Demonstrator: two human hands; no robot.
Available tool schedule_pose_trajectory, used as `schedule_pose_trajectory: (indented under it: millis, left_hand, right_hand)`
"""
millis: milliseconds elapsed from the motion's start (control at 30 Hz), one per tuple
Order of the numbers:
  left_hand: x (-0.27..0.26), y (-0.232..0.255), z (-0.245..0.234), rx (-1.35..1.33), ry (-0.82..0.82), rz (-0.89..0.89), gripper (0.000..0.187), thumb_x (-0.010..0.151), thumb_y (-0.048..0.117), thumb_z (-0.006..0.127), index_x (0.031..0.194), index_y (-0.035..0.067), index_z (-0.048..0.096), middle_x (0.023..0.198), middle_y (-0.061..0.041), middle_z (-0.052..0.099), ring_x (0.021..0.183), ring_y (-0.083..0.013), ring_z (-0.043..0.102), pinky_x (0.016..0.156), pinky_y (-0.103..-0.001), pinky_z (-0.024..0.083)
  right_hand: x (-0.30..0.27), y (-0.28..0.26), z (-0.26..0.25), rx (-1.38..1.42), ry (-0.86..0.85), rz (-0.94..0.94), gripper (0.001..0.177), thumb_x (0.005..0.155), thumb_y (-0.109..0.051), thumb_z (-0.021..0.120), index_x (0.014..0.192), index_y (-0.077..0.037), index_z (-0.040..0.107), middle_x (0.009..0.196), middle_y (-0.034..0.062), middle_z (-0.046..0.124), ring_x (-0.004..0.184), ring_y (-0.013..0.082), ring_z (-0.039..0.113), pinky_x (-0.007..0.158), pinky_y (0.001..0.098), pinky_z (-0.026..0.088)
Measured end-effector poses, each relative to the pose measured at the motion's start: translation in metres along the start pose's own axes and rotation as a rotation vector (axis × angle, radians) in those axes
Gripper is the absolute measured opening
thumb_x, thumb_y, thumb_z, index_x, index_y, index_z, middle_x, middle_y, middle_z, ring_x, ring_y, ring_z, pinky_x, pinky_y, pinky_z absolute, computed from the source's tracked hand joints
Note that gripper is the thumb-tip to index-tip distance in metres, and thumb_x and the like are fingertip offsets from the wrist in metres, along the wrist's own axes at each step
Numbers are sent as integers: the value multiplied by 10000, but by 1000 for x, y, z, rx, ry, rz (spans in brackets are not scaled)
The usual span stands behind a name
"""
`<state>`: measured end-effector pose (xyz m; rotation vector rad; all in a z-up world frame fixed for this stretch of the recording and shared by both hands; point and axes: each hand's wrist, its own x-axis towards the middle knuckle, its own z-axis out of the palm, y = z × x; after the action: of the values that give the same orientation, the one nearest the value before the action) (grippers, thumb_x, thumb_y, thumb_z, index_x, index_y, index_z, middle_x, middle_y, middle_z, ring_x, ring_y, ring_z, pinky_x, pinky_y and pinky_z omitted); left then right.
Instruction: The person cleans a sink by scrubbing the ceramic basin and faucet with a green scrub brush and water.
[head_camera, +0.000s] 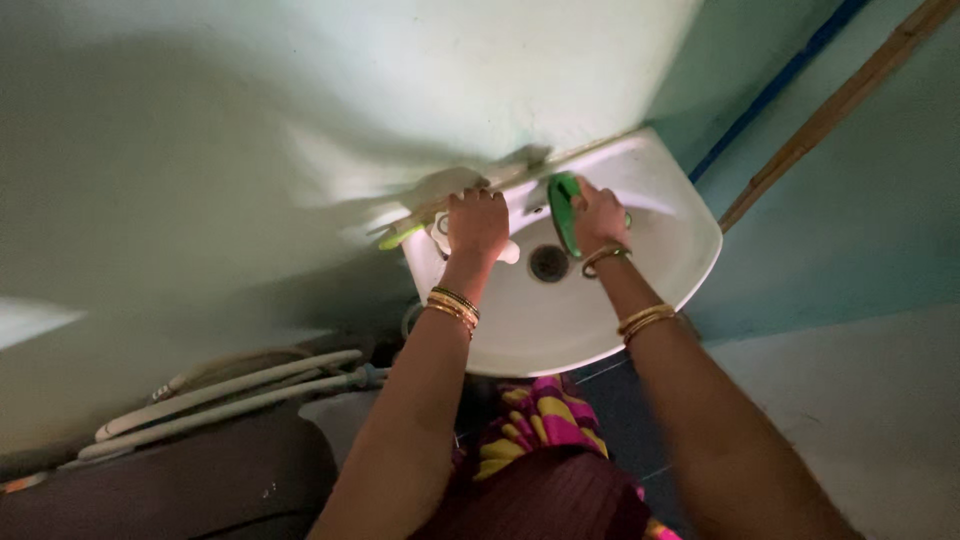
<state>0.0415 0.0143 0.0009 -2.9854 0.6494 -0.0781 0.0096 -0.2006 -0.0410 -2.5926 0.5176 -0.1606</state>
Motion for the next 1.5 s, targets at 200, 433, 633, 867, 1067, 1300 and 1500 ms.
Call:
schedule_pose_trajectory:
  millis: [200,433,633,867,1067,1300,1500]
  left_hand:
    - [1,0,-1,-40,-52,-23,249,953,235,591,1151,140,709,1202,-73,711,1187,-259,618,986,-521,472]
    - [3,1,-2,-31,-39,-10,334,916,249,594,1209,115,681,1279,-122,663,1192,-278,597,967,-521,470]
    - [-1,2,-7,-55,-66,-10,238,959,234,585,1120,141,735,1299,-101,669,1210,-281,599,975,-520,479]
    - [-6,0,-22,-22,-78,21,249,897,275,632,1078,140,736,1235,-106,681,1213,-269,583,956,-517,481]
    - [-3,1,-13,-64,-37,0,217,938,242,599,1070,133,732,1198,-84,696,1211,-249,594,920,-490,508]
    - [-1,1,2,-77,44,-9,224,977,248,560,1045,137,742,1146,-82,705,1138,-245,626,898,-480,518]
    - [2,1,8,-54,73,-8,217,912,240,578,1034,146,731,1154,-74,693,1136,-240,621,877,-486,513]
  right_hand:
    - [3,7,-17,-133,74,15,348,1014,-246,615,1356,-289,666,1138,203,645,955,386,665,815,513,561]
    - [12,18,-15,219,221,135,346,956,-222,691,1296,-282,716,1159,162,677,975,331,681,885,462,556]
    - [-11,-6,5,104,70,-90,398,956,-204,685,1345,-282,711,1083,195,697,989,358,674,908,467,544]
    - [15,19,-2,330,316,145,379,949,-171,657,1327,-170,688,1230,196,692,1077,347,685,933,425,545]
    - [-3,1,14,382,210,1,517,942,-127,658,1448,-142,555,1245,226,671,1091,379,665,925,473,525]
    - [-12,-10,20,339,76,-149,554,925,-95,625,1440,-299,627,1102,181,720,979,336,701,915,440,561]
    - [5,-7,13,356,222,-146,529,906,-91,669,1414,-229,617,1151,190,683,1005,354,671,887,463,537]
